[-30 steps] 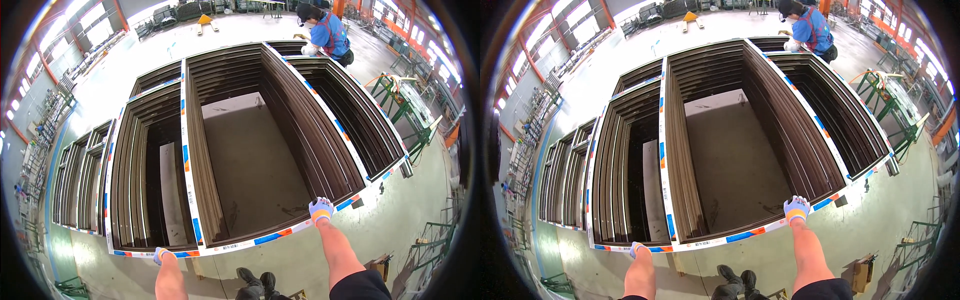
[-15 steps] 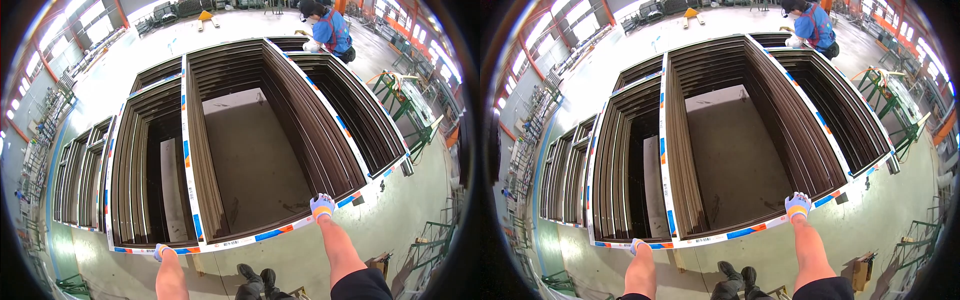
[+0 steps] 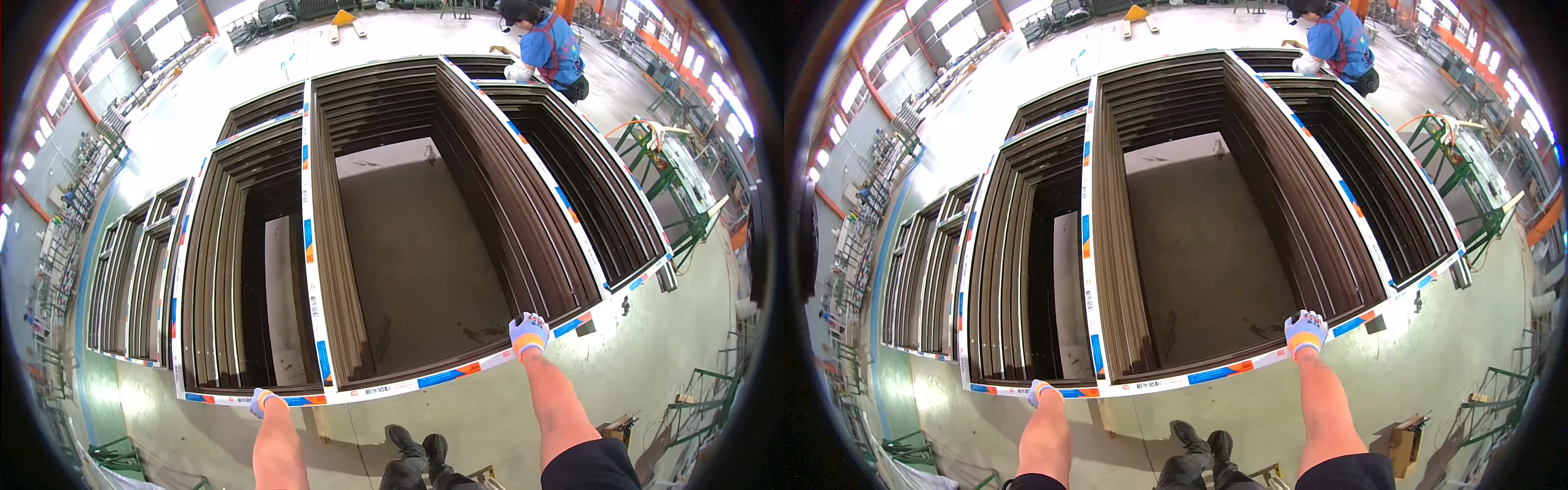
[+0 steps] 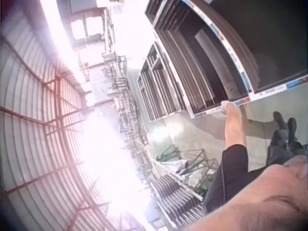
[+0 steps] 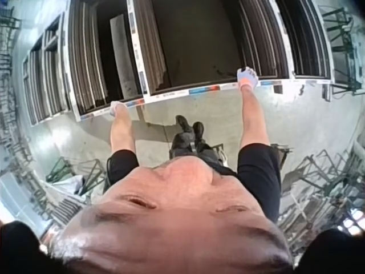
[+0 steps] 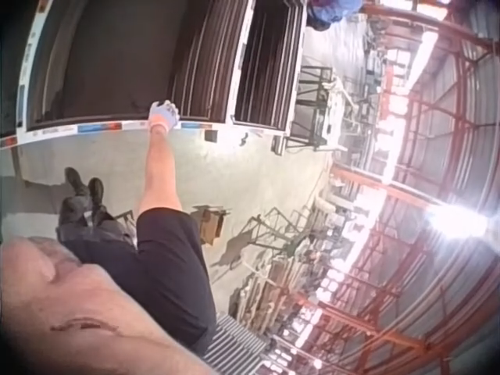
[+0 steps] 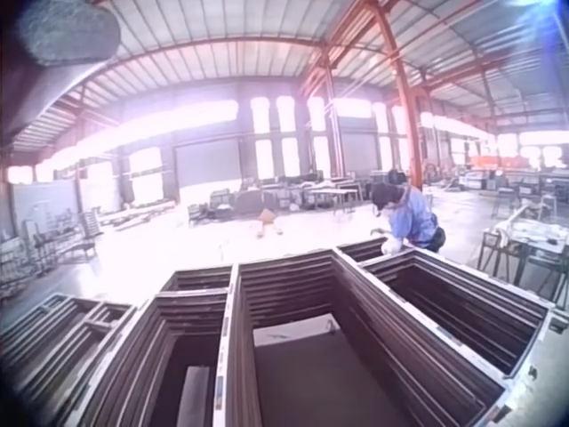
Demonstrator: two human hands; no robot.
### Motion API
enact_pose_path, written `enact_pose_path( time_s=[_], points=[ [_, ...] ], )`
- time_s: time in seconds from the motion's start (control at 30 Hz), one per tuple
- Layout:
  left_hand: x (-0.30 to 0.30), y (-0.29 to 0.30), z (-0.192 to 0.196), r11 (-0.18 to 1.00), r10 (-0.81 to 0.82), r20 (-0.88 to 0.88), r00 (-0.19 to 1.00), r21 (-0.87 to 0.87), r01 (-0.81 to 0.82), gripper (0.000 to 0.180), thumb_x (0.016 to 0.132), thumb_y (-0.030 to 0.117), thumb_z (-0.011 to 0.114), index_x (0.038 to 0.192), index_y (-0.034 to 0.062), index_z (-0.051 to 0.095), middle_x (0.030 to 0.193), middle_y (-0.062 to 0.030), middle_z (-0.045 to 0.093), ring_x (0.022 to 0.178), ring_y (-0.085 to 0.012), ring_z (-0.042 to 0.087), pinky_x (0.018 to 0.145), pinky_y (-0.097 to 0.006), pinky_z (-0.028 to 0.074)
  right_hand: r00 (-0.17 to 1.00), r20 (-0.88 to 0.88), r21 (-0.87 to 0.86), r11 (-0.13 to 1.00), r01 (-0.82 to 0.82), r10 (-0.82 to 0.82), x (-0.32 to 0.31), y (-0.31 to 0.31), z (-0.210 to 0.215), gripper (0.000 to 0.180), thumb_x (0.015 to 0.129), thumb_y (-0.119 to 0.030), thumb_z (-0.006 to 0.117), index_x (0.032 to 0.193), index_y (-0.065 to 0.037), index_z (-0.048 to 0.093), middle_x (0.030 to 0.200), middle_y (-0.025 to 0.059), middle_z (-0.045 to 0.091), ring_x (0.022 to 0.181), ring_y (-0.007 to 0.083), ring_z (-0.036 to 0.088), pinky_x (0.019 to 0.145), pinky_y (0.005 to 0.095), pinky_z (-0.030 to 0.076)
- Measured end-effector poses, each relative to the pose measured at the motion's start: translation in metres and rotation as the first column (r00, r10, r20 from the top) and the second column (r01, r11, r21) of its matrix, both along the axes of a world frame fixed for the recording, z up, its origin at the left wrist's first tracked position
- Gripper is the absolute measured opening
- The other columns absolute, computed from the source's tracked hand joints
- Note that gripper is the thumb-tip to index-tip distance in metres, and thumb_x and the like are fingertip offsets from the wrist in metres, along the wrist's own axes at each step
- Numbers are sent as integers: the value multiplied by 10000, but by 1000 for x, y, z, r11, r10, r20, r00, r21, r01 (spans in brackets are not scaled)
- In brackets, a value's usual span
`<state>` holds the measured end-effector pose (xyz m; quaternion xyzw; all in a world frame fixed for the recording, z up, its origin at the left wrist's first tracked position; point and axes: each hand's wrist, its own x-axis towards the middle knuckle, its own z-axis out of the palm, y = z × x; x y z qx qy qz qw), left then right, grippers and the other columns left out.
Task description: Applying sealant to the joints of stacked metal frames using a pneumatic dispensing gun.
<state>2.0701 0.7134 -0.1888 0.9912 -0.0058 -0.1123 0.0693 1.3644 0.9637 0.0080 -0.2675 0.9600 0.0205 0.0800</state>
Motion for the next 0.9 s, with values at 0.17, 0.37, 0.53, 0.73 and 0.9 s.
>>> enact_pose_path(
  time_s=[0.17,0.37,0.53,0.73,0.9],
  points=[
    [-14,2,28,986,105,-5,994,-133,-105,403,833,283,547,1160,51,591,1062,-98,689,904,-231,714,742,-374,570,1000,23,9,1000,8,-9,2,-2,-2,338,847,-397,587,966,-103,703,1047,107,690,1038,279,645,908,421,483],
    [-26,2,45,1000,26,-9,1000,-16,-27,333,895,262,537,1174,110,639,1095,-44,694,937,-159,698,757,-327,557,998,-56,-48,999,13,-15,2,-1,-8,281,850,-380,599,883,-125,712,977,96,707,1004,280,647,889,416,487],
    [-46,3,60,964,-132,-67,989,223,144,276,985,227,529,1194,194,706,1145,29,704,985,-74,677,785,-268,543,997,-75,-26,1000,8,-10,0,3,-5,290,852,-387,597,897,-124,711,996,94,704,1019,276,643,892,411,485],
    [-31,4,76,945,-174,-57,983,273,183,280,983,228,550,1220,191,694,1168,43,697,1011,-77,672,797,-261,541,999,-44,-41,999,4,-6,7,-10,-3,282,844,-379,600,898,-126,712,992,95,704,1016,278,644,887,411,487],
    [-74,10,115,1000,6,-232,973,-1,-7,292,983,224,571,1252,195,679,1202,58,686,1039,-58,660,811,-253,534,1000,-22,-5,1000,17,-17,0,1,-1,315,848,-394,593,945,-116,705,1029,100,694,1040,280,639,907,418,481]
  ],
)
